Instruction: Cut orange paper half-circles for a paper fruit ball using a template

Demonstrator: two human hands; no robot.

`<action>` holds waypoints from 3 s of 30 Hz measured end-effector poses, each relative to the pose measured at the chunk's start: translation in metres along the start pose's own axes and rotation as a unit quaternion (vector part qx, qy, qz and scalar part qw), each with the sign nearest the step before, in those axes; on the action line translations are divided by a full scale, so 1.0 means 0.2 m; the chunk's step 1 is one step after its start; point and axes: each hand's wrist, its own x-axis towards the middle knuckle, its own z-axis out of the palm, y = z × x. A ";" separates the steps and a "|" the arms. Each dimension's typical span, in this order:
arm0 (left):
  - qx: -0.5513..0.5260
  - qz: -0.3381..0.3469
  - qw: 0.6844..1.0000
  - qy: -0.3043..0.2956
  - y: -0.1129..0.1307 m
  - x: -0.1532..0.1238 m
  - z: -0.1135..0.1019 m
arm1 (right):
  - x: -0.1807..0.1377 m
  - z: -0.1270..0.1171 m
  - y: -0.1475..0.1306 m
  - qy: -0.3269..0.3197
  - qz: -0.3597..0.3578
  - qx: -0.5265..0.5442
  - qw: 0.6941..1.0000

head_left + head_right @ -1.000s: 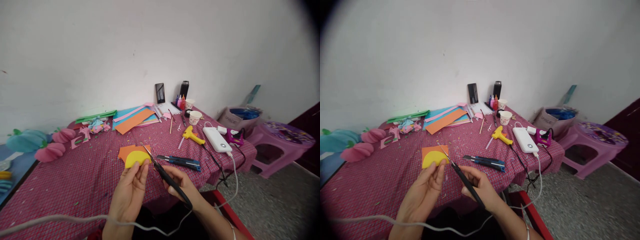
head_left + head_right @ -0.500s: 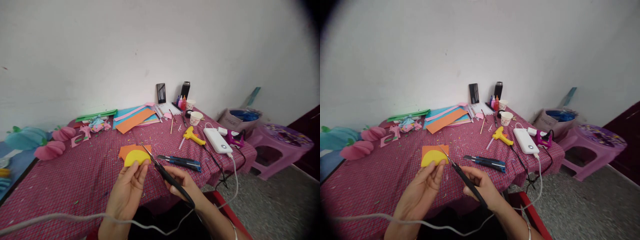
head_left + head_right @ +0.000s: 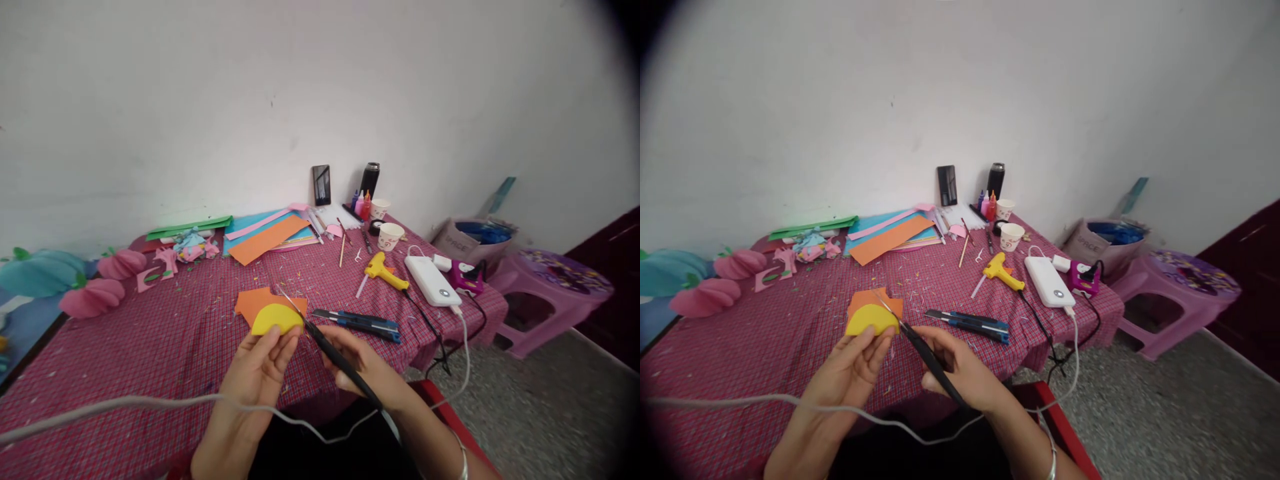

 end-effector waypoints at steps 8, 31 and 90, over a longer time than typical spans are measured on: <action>0.017 0.014 1.000 -0.012 0.00 -0.01 0.00 | 0.00 0.01 0.03 0.018 0.004 0.030 0.999; 0.064 0.024 0.996 -0.062 0.06 0.02 -0.02 | 0.03 0.01 -0.06 0.020 0.012 0.031 0.999; 0.170 0.022 0.980 -0.099 0.10 0.02 -0.07 | 0.03 0.03 -0.04 0.022 0.045 0.014 0.999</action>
